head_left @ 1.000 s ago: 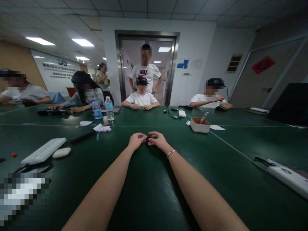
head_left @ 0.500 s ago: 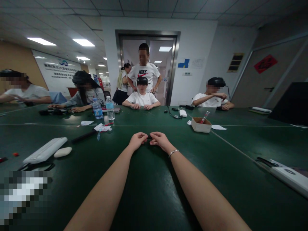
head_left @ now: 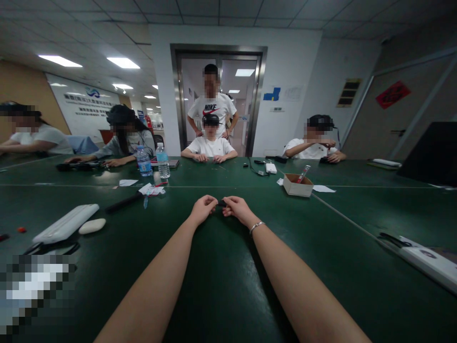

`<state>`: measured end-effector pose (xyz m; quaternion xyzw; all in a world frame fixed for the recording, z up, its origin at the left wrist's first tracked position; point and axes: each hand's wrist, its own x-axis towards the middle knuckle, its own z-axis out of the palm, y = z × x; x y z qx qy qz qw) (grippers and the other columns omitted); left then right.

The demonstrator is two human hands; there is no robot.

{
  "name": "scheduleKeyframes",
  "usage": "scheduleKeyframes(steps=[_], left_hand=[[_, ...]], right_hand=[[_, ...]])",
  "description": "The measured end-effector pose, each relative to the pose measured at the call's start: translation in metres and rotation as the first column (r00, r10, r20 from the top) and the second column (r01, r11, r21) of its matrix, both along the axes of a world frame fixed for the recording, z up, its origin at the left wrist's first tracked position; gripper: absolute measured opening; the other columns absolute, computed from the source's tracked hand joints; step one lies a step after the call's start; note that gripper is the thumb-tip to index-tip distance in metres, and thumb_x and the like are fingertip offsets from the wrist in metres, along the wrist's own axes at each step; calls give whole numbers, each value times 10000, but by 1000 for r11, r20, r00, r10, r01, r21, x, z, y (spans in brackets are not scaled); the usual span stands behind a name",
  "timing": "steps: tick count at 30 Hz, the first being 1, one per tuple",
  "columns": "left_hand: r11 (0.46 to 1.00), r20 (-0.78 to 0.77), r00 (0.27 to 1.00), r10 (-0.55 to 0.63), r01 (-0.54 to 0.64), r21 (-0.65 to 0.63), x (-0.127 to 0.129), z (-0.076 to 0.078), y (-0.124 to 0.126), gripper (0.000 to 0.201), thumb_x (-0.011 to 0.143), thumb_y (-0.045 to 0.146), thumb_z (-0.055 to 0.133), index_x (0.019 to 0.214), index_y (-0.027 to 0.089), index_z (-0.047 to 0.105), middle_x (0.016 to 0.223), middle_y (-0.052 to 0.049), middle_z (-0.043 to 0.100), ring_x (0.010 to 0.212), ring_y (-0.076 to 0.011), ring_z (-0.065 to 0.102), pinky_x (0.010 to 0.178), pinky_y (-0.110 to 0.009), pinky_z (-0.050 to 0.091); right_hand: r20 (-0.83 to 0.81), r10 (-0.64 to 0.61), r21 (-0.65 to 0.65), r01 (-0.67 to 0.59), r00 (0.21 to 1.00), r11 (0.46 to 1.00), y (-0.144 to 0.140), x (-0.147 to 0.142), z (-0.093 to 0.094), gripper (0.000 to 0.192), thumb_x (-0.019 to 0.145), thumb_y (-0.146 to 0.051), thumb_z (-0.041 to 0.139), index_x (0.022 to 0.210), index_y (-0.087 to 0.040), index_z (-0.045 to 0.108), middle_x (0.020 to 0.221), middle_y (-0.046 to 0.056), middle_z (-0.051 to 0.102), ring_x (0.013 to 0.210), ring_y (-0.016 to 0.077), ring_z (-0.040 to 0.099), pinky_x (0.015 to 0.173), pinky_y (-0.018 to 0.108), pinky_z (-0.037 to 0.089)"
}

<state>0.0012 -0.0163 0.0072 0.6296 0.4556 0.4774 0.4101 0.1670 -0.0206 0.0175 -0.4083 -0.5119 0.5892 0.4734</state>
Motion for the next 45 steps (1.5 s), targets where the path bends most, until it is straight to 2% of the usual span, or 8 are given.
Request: scheduleKeyframes(steps=[3,5,13,18,25,29,36,45], left_hand=[[1000,16,1000,-8,8,-10,-1,1,-1,322,714,414,633,893,152,577,787,-44,604,677,-133,581,552,-220,448],[999,-3,1000,-8,8,-50,0,1,-1,307,754,424,580,880,144,576,744,-42,599,630,-126,569,534,-221,440],[999,-33,999,6,-7,-51,2,5,-5,294,766,422,551,852,144,600,713,-33,592,616,-122,557,518,-216,424],[999,-45,999,-6,8,48,1,1,-3,239,743,357,583,878,160,598,749,-33,596,701,-145,568,540,-219,445],[987,7,999,-47,45,155,-1,0,-2,220,695,299,646,855,151,616,865,-66,644,818,-169,597,756,-297,479],[991,3,999,-42,41,128,-2,0,-1,256,687,306,667,883,143,640,890,-83,662,848,-183,607,828,-328,465],[997,-34,997,-67,69,33,-4,-5,5,275,717,360,638,863,127,654,752,-72,668,711,-169,609,697,-292,473],[998,-11,998,-63,63,-23,-3,-1,1,295,749,400,598,859,129,627,658,-34,632,600,-129,569,570,-240,434]], right_hand=[[5,-15,4,15,1000,1000,0,0,0,114,900,-197,541,882,-86,562,555,33,598,448,114,601,441,190,535],[12,-18,6,18,1000,1000,0,0,1,119,895,-201,550,881,-84,566,557,33,599,449,115,602,441,190,535],[16,-22,6,21,1000,1000,1,0,-1,94,889,-185,555,869,-94,570,559,27,600,447,113,603,433,186,533],[26,-15,15,15,1000,1000,1,0,0,111,876,-209,583,861,-99,574,541,20,595,438,112,598,429,184,530],[34,-24,4,23,999,1000,-2,0,2,140,888,-225,567,839,-94,567,515,19,582,418,107,580,417,181,517],[14,-12,5,12,1000,1000,-2,1,2,121,897,-197,546,841,-91,561,517,16,580,422,104,581,419,176,517],[-15,-1,5,1,1000,1000,1,2,0,76,853,-160,605,860,-94,568,553,22,603,448,109,596,429,176,526],[-15,28,43,-28,999,999,2,3,-3,93,809,-121,644,890,-108,598,614,7,612,481,95,607,458,168,537]])
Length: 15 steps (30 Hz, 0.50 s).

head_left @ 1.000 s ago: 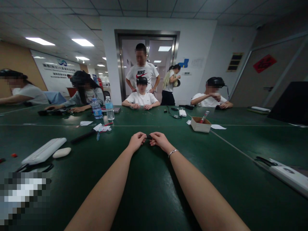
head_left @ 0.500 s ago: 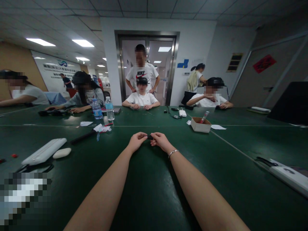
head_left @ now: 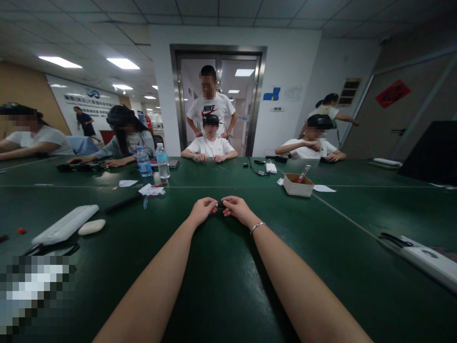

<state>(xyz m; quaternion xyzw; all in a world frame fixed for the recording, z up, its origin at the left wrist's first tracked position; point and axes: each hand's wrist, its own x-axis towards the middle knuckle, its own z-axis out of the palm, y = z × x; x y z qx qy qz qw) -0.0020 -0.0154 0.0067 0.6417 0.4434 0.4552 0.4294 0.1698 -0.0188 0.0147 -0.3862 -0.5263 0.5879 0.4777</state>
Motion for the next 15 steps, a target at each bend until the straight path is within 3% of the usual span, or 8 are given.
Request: scheduleKeyframes(steps=[9,15], left_hand=[[998,-31,999,19,-21,-55,1,-3,4,347,801,477,509,741,138,547,538,-17,590,472,-107,537,484,-211,399],[995,-70,996,46,-52,-90,1,-2,3,414,812,529,468,782,128,569,532,-30,604,459,-119,549,474,-218,394]], right_hand=[[3,32,16,-32,999,999,-2,0,1,150,776,-62,645,911,-119,613,698,8,622,531,84,613,504,165,543],[-24,68,21,-68,997,997,-3,3,1,240,747,-50,670,965,-128,607,702,-9,589,577,87,623,538,168,553]])
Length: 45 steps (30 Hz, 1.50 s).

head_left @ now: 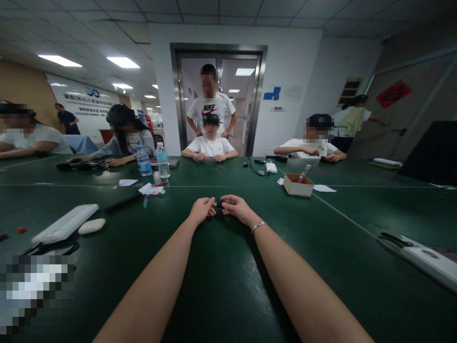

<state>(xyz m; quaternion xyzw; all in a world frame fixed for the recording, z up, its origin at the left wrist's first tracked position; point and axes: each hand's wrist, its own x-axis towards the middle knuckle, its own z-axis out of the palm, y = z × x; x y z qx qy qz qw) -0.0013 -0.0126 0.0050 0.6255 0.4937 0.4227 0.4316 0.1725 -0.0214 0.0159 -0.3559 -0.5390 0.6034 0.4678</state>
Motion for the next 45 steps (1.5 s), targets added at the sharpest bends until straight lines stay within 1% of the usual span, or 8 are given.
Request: scheduleKeyframes(steps=[4,10,23,27,31,37,41,45], left_hand=[[999,-136,990,35,-31,35,1,4,-4,399,841,497,417,776,141,584,527,-26,616,461,-140,561,494,-242,401],[993,-351,932,87,-53,106,5,15,-17,434,868,463,337,670,170,588,467,-4,586,427,-141,533,508,-247,368],[996,-459,884,93,-75,56,5,19,-13,487,876,470,263,588,193,540,444,1,527,465,-167,523,538,-272,345],[996,-486,870,86,-79,35,5,21,-10,518,881,476,238,575,185,538,449,-5,525,481,-165,525,546,-272,342],[995,-454,886,88,-99,-1,4,21,-9,537,875,502,240,604,173,566,450,-9,528,470,-163,520,535,-274,346],[991,-324,936,136,-131,38,3,11,-5,571,849,583,276,675,154,612,492,-22,578,478,-154,551,527,-260,386],[995,-162,983,90,-81,61,5,4,-2,457,850,534,356,886,154,607,592,-26,618,537,-143,579,525,-239,408],[998,-16,1000,2,-1,60,7,2,-4,305,829,423,477,986,171,549,745,-40,643,661,-141,608,547,-222,426]], right_hand=[[-3,26,-10,-26,1000,1000,-1,2,1,266,742,-38,663,985,-130,603,724,-9,581,594,89,626,558,174,560],[-25,51,-18,-52,998,998,-3,3,3,290,717,-6,665,974,-129,607,803,4,579,612,86,634,593,183,566],[-50,116,-9,-117,992,993,-1,5,2,330,632,-28,720,932,-136,637,958,33,601,680,121,654,668,233,572],[-24,133,20,-132,991,991,1,5,2,362,577,-40,753,908,-134,640,912,32,639,683,127,654,697,240,559],[25,129,19,-129,991,991,3,5,4,386,579,-54,755,936,-134,630,784,26,666,665,132,654,695,242,546],[17,94,37,-95,995,995,1,3,7,328,608,-21,719,906,-131,637,858,34,656,648,118,653,667,220,553],[-2,30,5,-30,1000,1000,2,2,6,271,659,-10,690,896,-132,641,856,22,619,614,98,639,620,205,566],[-41,-51,-24,50,998,998,4,4,4,214,709,-9,655,886,-127,639,772,5,583,604,98,634,581,193,566]])
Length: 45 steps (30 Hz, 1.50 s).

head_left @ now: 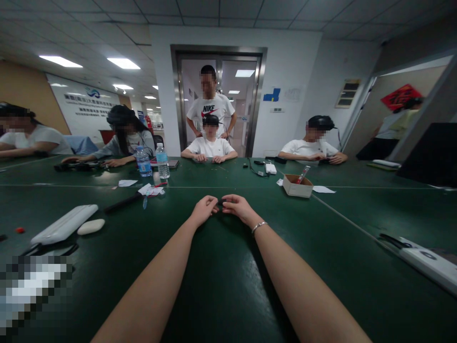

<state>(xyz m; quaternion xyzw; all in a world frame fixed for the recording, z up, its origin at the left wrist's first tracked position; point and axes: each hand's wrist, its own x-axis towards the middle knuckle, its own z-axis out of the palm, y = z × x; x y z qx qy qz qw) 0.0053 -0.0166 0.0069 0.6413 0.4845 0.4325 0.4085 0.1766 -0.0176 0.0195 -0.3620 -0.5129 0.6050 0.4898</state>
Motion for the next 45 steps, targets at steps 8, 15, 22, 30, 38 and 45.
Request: scheduleKeyframes(steps=[8,15,22,30,38,45], left_hand=[[999,-10,999,-49,49,-9,0,1,-2,261,822,373,501,960,155,543,779,-54,649,700,-148,605,585,-240,427],[999,-65,997,-37,37,-12,1,4,-3,318,846,438,418,853,153,561,760,-63,650,689,-160,610,575,-249,432],[999,-77,996,-32,31,-15,0,1,1,427,842,524,370,794,144,558,690,-62,636,606,-141,586,546,-238,430],[1000,-70,998,3,-4,-16,0,0,2,480,826,579,347,684,154,520,606,-51,626,539,-137,569,530,-245,424],[999,-75,997,31,-33,-27,1,2,0,505,826,594,326,658,155,510,586,-55,625,519,-141,571,545,-263,436],[999,-74,997,35,-37,-27,0,6,-4,502,824,597,343,654,155,510,596,-58,631,532,-146,579,560,-267,441]], right_hand=[[6,8,10,-8,1000,1000,-2,3,1,205,722,-48,671,907,-128,635,714,4,589,517,73,590,483,159,520],[-9,39,21,-39,999,999,-1,3,1,244,692,-41,681,915,-131,640,761,11,592,551,74,590,492,161,502],[-21,61,37,-60,998,998,-1,2,2,305,637,-31,713,915,-143,655,861,19,581,570,63,585,545,184,516],[-65,75,67,-71,995,995,-3,-1,4,214,658,-176,748,835,-135,636,671,4,600,563,94,581,544,197,505],[-63,56,30,-54,996,998,0,0,1,270,687,-63,693,936,-149,634,808,18,619,582,76,597,564,177,528],[-74,89,22,-88,993,996,-1,0,2,245,688,-32,672,911,-129,640,840,35,631,607,79,611,597,170,541]])
